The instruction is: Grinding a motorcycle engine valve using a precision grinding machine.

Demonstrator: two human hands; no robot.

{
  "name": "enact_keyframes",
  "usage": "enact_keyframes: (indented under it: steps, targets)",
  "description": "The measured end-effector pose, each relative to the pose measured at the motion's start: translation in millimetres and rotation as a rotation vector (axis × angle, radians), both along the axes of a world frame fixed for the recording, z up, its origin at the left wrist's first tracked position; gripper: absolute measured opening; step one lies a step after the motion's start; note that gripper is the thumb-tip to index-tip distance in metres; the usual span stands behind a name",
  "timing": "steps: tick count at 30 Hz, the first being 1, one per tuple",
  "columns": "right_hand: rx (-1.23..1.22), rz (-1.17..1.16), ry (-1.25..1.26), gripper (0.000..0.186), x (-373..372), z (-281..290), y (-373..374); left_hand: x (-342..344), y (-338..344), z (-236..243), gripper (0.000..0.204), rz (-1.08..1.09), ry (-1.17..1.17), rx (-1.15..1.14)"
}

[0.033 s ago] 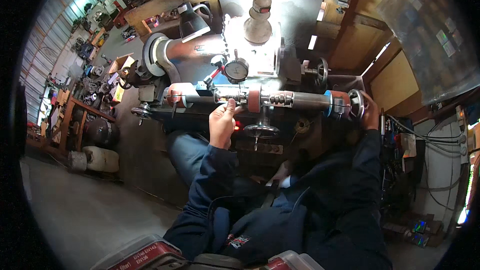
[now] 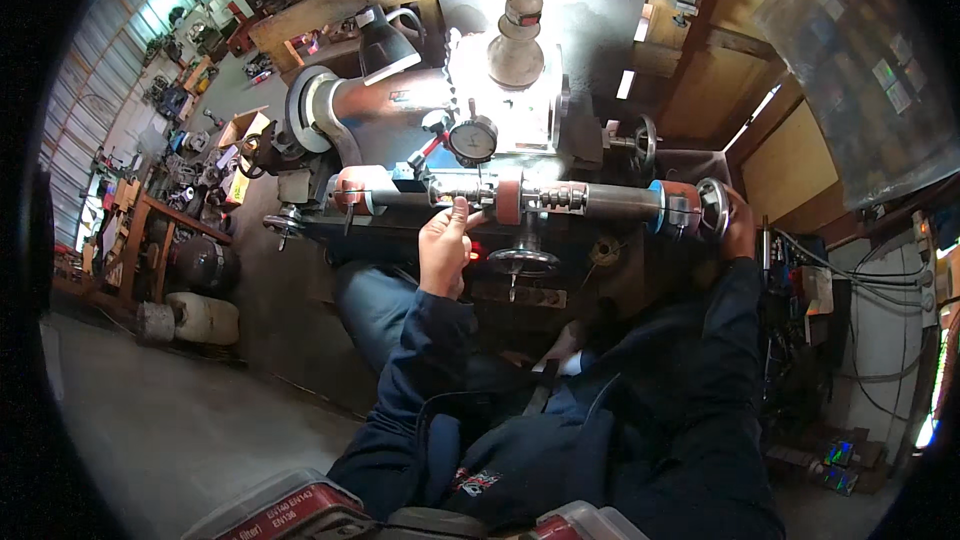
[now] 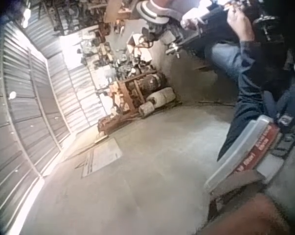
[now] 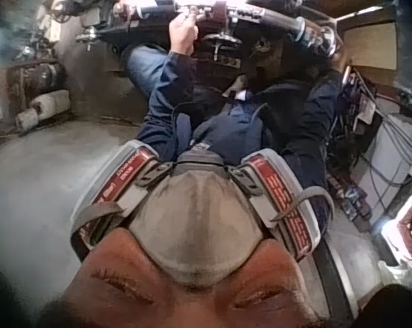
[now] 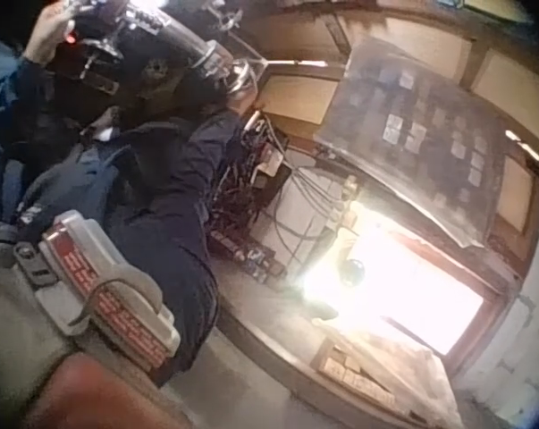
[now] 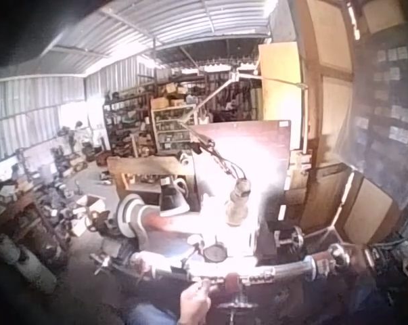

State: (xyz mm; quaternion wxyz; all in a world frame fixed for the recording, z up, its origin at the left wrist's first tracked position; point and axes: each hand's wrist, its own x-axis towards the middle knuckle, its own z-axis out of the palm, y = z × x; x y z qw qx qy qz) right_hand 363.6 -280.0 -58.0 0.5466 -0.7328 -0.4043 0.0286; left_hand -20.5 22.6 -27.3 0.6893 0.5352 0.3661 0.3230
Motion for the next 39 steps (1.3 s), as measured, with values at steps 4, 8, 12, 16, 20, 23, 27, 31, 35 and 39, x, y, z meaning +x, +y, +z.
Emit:
enact_keyframes:
  steps: [4,8,12,16,20,23,27,31,35,39]
  targets:
    - [0.075,-0.07,0.448,0.026,-1,-18,-4,0,-2,-6,0.041,0.036,-0.117,-0.244]
    - [-0.337,-0.159,0.093,0.022,0,-30,-21,0,-2,-11,0.043,0.048,-0.124,-0.258]
    - [-0.302,-0.208,0.133,0.023,5,-52,-30,1,-2,-11,0.038,0.055,-0.146,-0.278]
    - [-0.256,-0.168,0.048,0.028,-7,-54,-41,3,-3,-10,0.034,0.054,-0.172,-0.284]
    - [-0.184,-0.153,0.203,0.031,-34,-30,-53,5,-4,-11,0.032,0.069,-0.196,-0.276]
    - [-0.188,-0.209,0.237,0.029,-48,-10,-55,5,-4,-12,0.031,0.072,-0.205,-0.274]
    - [-0.26,-0.244,0.13,0.026,-49,9,-58,5,-4,-13,0.031,0.067,-0.205,-0.272]
    - [-0.161,-0.249,0.188,0.022,-46,17,-56,6,-5,-11,0.031,0.082,-0.206,-0.282]
    - [-0.125,-0.275,0.035,0.019,-44,26,-47,8,-7,-9,0.03,0.092,-0.185,-0.272]
    - [-0.066,-0.306,0.084,0.017,-43,40,-32,9,-7,-10,0.028,0.078,-0.185,-0.25]
